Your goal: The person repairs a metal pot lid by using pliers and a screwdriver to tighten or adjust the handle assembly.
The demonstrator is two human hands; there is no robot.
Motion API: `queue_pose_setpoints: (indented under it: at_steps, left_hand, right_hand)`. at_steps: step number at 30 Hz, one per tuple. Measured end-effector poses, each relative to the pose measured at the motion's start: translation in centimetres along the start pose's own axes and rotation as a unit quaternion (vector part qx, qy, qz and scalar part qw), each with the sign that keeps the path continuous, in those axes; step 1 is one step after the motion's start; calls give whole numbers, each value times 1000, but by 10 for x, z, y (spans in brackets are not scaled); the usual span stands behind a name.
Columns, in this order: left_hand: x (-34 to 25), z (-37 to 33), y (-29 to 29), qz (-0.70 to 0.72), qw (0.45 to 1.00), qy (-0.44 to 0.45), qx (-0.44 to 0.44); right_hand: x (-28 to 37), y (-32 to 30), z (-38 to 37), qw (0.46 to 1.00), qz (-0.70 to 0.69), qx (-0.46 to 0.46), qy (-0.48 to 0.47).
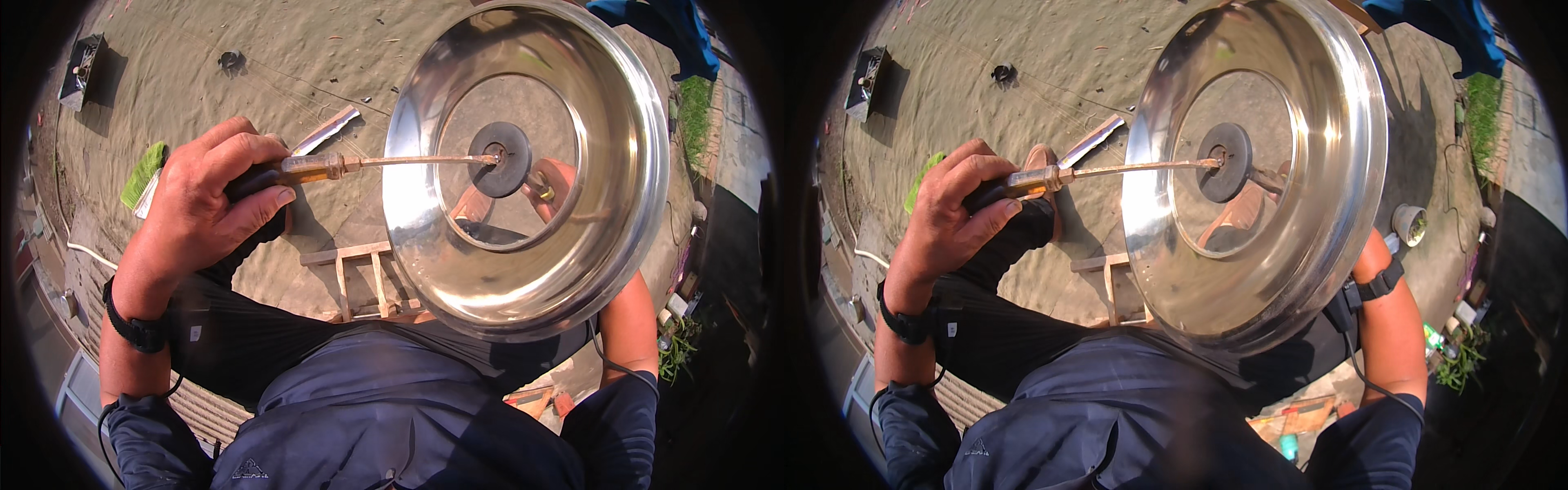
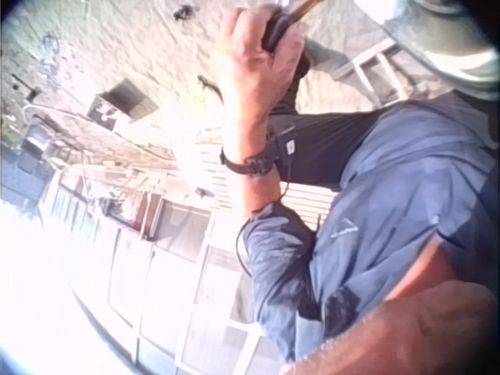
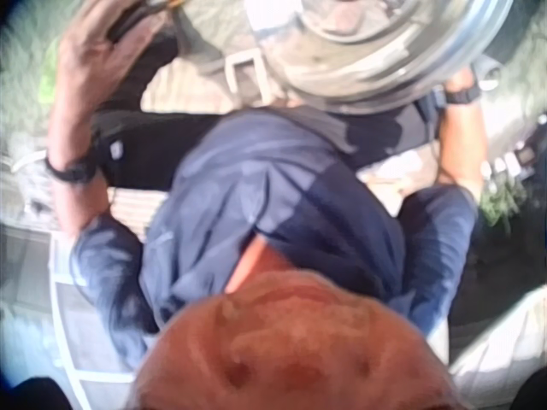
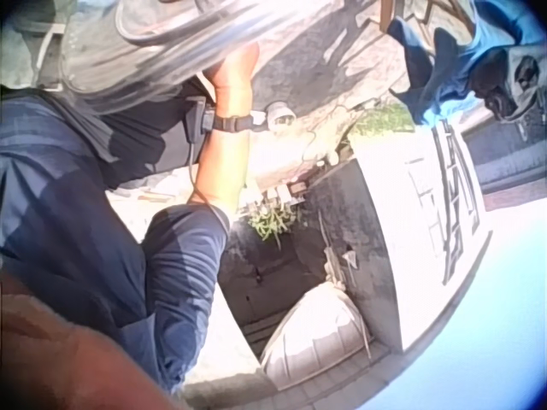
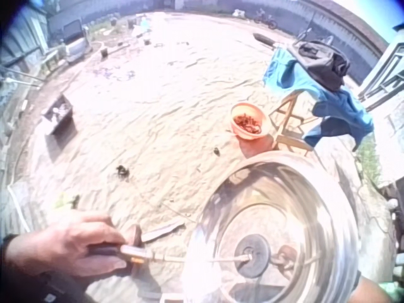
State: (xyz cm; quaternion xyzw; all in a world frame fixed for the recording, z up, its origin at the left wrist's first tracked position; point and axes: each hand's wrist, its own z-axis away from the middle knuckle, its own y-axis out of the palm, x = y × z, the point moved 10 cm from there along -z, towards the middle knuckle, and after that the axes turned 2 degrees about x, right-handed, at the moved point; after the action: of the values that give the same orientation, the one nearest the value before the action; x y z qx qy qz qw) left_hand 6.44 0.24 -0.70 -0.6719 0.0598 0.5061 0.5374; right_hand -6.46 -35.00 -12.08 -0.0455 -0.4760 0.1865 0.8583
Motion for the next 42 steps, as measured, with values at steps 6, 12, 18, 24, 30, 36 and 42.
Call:
queue_pose_setpoints:
  at_steps: [6, 12, 18, 24, 30, 36, 42]
  left_hand:
    - [-1, 0, 1, -1, 1000, 0, 1]
    - [-3, -1, 0, -25, 1000, 11, 3]
    - [-6, -1, -4, -94, 995, 39, 1]
    - [-3, 2, 3, -48, 997, 1, 54]
    - [6, 8, 8, 10, 997, -21, 70]
    - [9, 14, 48, 51, 988, -47, 137]
    - [26, 12, 54, 113, 980, -113, 115]
  right_hand:
    - [27, 5, -4, 983, 176, -11, -60]
    - [41, 16, -4, 947, 312, 37, -72]
    - [35, 19, -5, 945, 323, 53, -3]
    - [32, 29, -8, 938, 339, 62, -33]
    - [45, 31, -8, 923, 378, 43, -58]
    - [73, 41, -9, 884, 421, -7, -204]
    - [63, 35, -12, 889, 427, -22, -166]
